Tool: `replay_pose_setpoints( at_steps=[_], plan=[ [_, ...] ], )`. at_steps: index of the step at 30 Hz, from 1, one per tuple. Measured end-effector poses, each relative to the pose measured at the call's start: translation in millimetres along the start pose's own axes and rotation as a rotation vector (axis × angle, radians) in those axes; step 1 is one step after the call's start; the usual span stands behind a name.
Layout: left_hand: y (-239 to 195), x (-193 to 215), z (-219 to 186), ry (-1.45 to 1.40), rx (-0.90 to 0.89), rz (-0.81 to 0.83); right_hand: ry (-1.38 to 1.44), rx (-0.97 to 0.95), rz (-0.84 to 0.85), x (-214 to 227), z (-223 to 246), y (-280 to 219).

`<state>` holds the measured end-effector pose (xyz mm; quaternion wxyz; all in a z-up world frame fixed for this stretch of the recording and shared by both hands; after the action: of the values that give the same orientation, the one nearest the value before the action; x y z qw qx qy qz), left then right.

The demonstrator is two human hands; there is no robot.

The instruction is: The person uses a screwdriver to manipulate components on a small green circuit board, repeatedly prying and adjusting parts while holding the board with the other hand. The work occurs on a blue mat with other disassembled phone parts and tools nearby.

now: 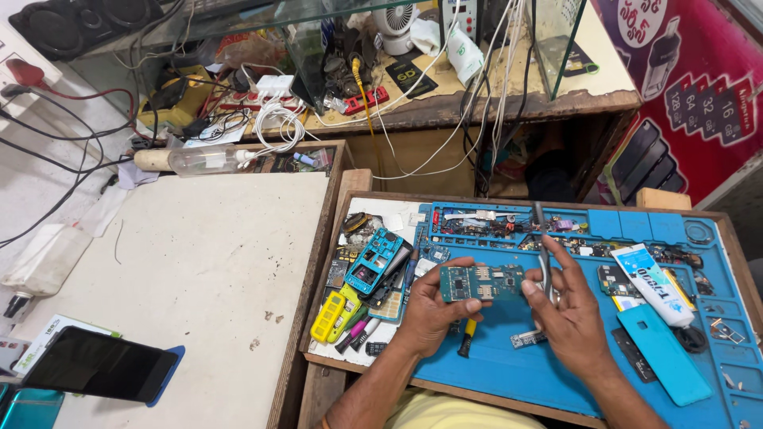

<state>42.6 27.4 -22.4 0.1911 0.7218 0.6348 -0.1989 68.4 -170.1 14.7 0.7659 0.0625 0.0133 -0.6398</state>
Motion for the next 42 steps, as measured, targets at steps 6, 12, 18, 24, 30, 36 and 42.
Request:
replay_pose_setpoints(
  at_steps=[6, 12, 18, 24, 30, 36, 42],
  plan=[
    [5, 7, -2, -0.030, -0.090, -0.039, -0.095, 0.019, 0.012, -1, 2, -1],
    [10, 28, -15, -0.204, -0.149, -0.181, -0.150, 0.098, 0.047, 22, 1, 10],
    [8, 25, -34, -0.060, -0.110, -0.121, -0.511, 0.372, 0.272, 12, 11, -1],
    [-8, -4, -25, 0.000, 0.054, 0.134, -0.866, 0.288, 0.346, -24, 10, -13],
    [-7, -2, -25, -0.175, 0.059, 0.122, -0.759, 0.036, 0.528, -28, 11, -18],
    [-1, 23, -42, 0.231, 0.056, -0.037, -0.965, 0.153, 0.075, 29, 32, 11],
    [1, 33, -63, 0.942, 0.111, -0.170, -1.110, -0.051, -0.025, 69, 28, 21]
  ],
)
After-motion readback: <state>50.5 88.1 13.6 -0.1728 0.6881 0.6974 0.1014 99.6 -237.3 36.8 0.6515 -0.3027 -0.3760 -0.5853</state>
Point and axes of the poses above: each hand's wrist, its own y-axis towards the middle knuckle, its own x-axis out of the back of the hand, z = x × y, the point moved 5 cm from there along y, towards the middle knuckle, and after that the axes turned 4 degrees about y, right-handed, at the moved point
